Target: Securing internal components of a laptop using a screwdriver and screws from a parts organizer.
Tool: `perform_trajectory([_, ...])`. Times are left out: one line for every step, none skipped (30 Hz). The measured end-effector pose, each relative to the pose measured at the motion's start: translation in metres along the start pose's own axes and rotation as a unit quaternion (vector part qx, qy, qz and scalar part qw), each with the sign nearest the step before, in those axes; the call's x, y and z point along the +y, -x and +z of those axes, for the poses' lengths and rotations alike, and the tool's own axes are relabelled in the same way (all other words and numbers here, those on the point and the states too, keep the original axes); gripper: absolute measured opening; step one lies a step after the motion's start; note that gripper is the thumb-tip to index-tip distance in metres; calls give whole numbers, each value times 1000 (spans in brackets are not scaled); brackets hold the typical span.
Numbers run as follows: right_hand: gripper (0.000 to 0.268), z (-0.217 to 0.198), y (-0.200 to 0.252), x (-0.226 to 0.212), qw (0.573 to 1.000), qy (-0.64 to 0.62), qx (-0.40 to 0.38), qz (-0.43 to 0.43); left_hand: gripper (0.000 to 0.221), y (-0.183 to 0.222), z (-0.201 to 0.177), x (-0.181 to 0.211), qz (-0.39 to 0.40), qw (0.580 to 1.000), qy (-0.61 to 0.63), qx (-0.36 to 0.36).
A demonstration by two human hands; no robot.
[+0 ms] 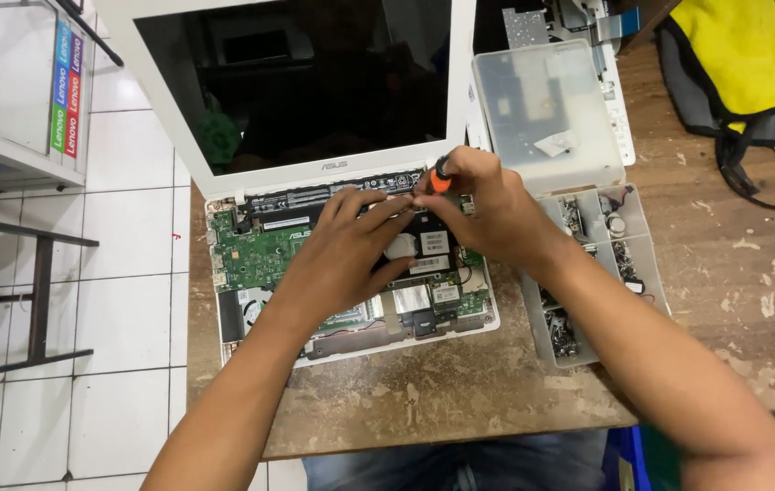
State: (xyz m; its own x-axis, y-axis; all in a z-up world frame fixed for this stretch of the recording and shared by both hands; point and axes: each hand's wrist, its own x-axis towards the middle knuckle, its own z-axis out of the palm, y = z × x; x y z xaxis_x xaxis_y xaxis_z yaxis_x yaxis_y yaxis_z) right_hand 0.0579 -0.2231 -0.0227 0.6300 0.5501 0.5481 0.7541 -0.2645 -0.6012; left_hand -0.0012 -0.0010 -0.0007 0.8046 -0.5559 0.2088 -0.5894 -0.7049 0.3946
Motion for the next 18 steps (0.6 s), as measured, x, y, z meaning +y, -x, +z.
perform_trajectory([45,3,3,3,1000,0,0,-2,48,0,-1,1,0,1000,-1,1])
perform_trajectory([48,5,5,5,999,39,15,-3,48,1,-1,2,3,1000,-5,4])
perform_trajectory([51,8,9,8,996,79,31,-4,47,1,-2,3,8,1000,-9,6])
perform_trajectory([51,5,5,4,996,80,32,-5,47,1,-3,3,10,1000,-9,6])
perform_trajectory([50,2,2,0,999,44,2,-18,47,1,-3,3,8,1000,-8,0])
perform_trajectory([49,-1,-1,-3,999,7,-28,-32,47,1,-4,3,6,1000,-6,-7])
perform_trajectory([49,-4,-5,-9,999,9,-28,-33,47,1,-2,2,7,1000,-6,-5])
perform_trajectory([48,-7,-9,-14,999,-5,-28,-24,48,1,-1,1,6,1000,-8,-9])
perform_trajectory([46,-8,-13,-19,999,-20,-28,-16,48,2,-1,0,3,1000,-10,-13])
perform_trajectory([46,-6,-10,-16,999,-21,-29,-17,48,1,-1,0,1,1000,-11,-12])
perform_trajectory([45,-4,-6,-13,1000,6,-20,-9,48,1,0,0,1,1000,-10,-16])
perform_trajectory([45,-2,-2,-9,999,33,-12,-2,49,0,1,0,0,1000,-8,-20])
perform_trajectory([45,1,4,-4,999,33,-12,-2,49,1,-1,0,-1,1000,-8,-21])
perform_trajectory([47,4,9,2,998,68,1,4,49,2,-2,1,-2,1000,-10,-23])
perform_trajectory([50,6,14,8,994,105,15,8,49,0,-4,2,0,1000,-14,-23])
perform_trajectory([50,3,11,6,994,107,17,7,49,0,-4,1,2,1000,-15,-22])
perform_trajectory([51,1,10,3,997,75,11,2,49,0,-3,1,3,1000,-15,-21])
perform_trajectory([52,-1,9,1,999,44,6,-4,48,1,-3,1,5,1000,-15,-20])
